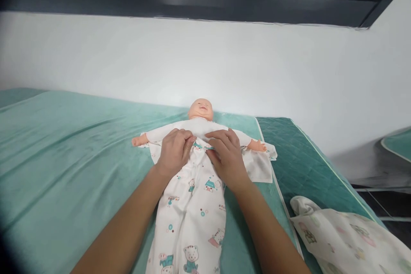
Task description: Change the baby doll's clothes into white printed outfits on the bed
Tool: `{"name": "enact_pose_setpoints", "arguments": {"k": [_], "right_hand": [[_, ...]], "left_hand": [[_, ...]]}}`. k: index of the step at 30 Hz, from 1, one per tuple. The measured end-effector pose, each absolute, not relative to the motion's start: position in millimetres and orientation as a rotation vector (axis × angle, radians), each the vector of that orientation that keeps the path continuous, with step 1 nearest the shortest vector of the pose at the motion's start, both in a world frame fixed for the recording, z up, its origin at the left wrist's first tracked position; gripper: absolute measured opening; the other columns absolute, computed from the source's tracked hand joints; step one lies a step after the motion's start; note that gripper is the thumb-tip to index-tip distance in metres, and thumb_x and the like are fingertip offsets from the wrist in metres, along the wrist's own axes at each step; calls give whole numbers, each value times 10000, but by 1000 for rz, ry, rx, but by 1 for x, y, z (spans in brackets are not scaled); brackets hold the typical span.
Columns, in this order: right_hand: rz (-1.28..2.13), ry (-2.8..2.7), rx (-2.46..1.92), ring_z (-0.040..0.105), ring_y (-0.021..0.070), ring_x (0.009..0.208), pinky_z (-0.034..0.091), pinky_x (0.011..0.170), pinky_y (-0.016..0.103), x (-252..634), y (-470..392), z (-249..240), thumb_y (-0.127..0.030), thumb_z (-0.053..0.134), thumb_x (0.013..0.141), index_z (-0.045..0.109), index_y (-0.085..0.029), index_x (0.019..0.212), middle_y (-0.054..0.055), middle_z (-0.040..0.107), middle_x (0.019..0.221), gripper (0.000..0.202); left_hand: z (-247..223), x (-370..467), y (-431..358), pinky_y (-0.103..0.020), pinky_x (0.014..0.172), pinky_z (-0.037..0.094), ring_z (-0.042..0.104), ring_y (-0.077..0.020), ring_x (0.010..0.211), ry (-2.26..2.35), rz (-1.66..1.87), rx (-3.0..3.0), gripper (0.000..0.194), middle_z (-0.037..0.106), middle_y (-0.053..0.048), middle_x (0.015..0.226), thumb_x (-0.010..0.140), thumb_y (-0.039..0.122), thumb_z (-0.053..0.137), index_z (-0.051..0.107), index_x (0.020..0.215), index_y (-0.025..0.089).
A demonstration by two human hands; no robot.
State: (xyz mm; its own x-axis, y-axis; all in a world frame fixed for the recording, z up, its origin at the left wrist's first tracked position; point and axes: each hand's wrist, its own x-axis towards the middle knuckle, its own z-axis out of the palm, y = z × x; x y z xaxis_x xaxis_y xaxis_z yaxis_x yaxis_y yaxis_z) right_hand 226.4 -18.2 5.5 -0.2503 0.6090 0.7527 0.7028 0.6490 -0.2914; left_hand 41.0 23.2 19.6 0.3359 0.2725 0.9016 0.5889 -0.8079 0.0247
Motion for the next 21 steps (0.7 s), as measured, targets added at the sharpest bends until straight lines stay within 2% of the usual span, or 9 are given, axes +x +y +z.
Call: {"name": "enact_pose_setpoints", "arguments": {"k": [4, 8, 11, 15, 18, 21], "right_hand": [[-166, -1952, -980, 582, 201, 1018, 353, 1115, 528, 227, -24, 3, -95, 536, 921, 543, -252, 1085, 23, 668, 999, 227], [-255, -1972, -941, 573, 202, 944, 403, 1062, 496, 228, -31, 1, -70, 516, 915, 537, -240, 1097, 30, 658, 946, 250], [-269, -1979, -986, 550, 223, 940, 424, 1002, 477, 229, -34, 0, -91, 513, 922, 536, -238, 1066, 39, 652, 927, 207], [-242, -1987, -1047, 531, 231, 951, 411, 941, 454, 229, -36, 0, -122, 500, 943, 543, -241, 1022, 35, 666, 958, 149], [-214, -2004, -1034, 546, 209, 926, 381, 971, 450, 229, -38, 2, -143, 506, 952, 560, -243, 1005, 20, 677, 960, 125], [-178, -1997, -1047, 559, 215, 953, 377, 959, 436, 230, -38, 4, -238, 568, 947, 575, -238, 1009, 27, 676, 980, 62]], "left_hand": [[15, 39, 23, -292, 616, 381, 522, -149, 605, -845, -1438, -2300, 150, 604, -1, 680, 997, 255, 442, 527, 888, 196], [12, 34, 20, -301, 617, 365, 517, -150, 606, -986, -1394, -2329, 229, 571, 3, 632, 989, 282, 455, 546, 794, 202], [12, 30, 14, -316, 621, 350, 481, -149, 600, -1036, -1355, -2389, 330, 514, 5, 586, 982, 282, 457, 480, 662, 207], [11, 23, 3, -338, 658, 358, 466, -158, 641, -1127, -1375, -2450, 336, 509, -1, 613, 981, 283, 447, 465, 655, 206], [7, 17, -6, -352, 740, 406, 507, -167, 745, -1231, -1490, -2515, 300, 569, -21, 726, 981, 292, 455, 509, 700, 201], [1, 11, -14, -375, 874, 441, 542, -184, 939, -1307, -1629, -2578, 190, 615, -46, 950, 965, 316, 507, 579, 826, 208]]}}
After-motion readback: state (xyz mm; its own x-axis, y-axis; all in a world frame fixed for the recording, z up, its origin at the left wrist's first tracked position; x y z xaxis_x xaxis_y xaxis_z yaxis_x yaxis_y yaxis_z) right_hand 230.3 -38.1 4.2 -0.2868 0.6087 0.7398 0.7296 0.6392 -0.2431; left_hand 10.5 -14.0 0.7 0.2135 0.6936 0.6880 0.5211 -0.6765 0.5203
